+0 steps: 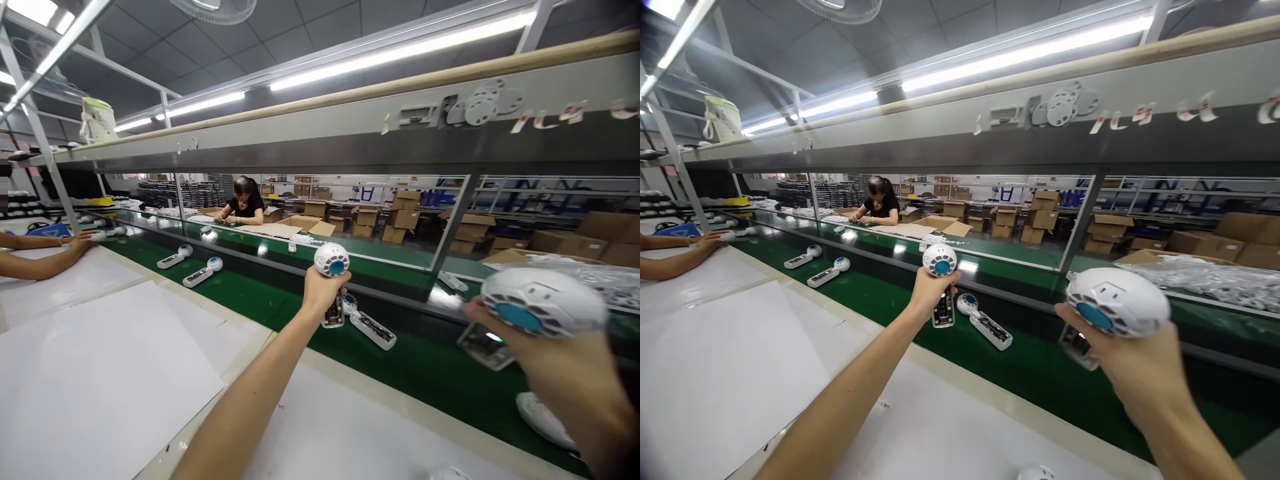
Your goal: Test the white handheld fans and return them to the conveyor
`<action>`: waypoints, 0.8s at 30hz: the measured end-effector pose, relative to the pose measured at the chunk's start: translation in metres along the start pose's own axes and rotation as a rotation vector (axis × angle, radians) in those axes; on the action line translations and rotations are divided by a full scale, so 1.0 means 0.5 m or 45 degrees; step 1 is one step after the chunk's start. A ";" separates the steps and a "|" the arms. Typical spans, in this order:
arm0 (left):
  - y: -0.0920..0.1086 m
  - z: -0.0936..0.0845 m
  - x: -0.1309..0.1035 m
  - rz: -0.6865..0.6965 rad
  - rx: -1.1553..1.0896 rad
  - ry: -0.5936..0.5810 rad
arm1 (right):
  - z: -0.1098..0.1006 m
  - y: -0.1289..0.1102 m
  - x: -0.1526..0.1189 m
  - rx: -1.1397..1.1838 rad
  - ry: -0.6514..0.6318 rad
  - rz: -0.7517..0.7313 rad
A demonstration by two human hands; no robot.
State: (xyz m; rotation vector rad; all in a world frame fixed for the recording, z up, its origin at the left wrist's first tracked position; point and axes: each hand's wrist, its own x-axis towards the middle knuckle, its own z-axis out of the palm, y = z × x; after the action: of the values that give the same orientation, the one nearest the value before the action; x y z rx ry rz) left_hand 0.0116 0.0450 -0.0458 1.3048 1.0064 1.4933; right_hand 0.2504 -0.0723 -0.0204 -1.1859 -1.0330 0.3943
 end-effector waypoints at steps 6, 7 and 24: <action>-0.108 -0.036 0.052 -0.120 0.320 0.088 | 0.028 0.139 0.022 0.161 -0.126 0.786; -0.125 -0.041 0.057 -0.141 0.371 0.094 | 0.025 0.163 0.022 0.165 -0.166 0.855; -0.224 -0.121 0.056 -0.046 1.408 0.277 | 0.013 0.232 0.042 -1.306 -0.685 0.261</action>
State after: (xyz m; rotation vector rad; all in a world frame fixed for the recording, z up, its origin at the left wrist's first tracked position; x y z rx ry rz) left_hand -0.0382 0.1015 -0.1520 1.8320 2.1494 1.0327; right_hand 0.2847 -0.0095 -0.1144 -2.1852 -1.6734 0.3509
